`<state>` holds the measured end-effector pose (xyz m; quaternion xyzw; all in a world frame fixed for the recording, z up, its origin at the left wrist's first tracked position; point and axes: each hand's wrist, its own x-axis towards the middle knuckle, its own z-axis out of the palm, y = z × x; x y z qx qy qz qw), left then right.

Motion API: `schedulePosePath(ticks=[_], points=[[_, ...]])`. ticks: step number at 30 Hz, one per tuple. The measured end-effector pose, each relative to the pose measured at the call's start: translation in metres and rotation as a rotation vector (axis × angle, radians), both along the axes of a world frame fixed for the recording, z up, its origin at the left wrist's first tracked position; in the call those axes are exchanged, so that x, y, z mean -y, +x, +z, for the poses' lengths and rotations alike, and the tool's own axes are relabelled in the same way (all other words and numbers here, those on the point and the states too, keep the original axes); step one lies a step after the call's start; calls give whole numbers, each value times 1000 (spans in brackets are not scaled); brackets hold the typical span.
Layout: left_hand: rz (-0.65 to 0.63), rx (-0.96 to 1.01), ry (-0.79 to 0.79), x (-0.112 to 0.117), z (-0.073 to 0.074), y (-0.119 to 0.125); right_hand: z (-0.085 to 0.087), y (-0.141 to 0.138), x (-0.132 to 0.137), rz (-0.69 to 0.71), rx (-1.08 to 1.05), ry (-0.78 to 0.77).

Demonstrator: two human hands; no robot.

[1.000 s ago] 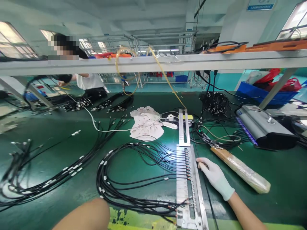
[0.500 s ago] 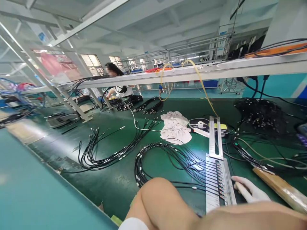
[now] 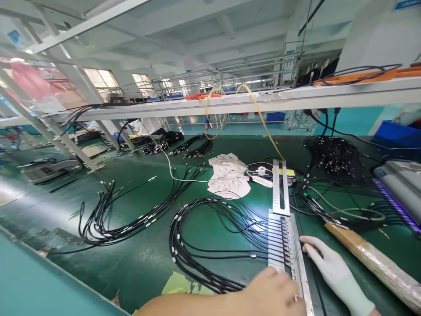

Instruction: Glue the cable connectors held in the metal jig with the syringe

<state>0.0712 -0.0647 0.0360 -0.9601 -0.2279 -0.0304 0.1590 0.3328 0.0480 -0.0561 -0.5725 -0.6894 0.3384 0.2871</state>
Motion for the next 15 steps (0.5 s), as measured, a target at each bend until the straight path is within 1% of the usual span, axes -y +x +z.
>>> schedulePosePath(ticks=[1,3,5,7,9,11,15], points=[[94,130,-108,-7,-12,-11,2,-1,1,5,9,-1],[293,261,-278,-9,-30,-35,6,-1,2,18,27,-14],[488,292,-419,1,-39,-54,6,1,3,22,46,-39],[606,282,-539,12,-39,-64,3,3,1,20,62,-61],[639,289,-634,17,-36,-66,-1,5,0,17,67,-69],[625,343,-709,17,-33,-65,-5,6,-1,21,64,-69],[604,489,-792,13,-26,-65,-3,5,1,24,73,-51]])
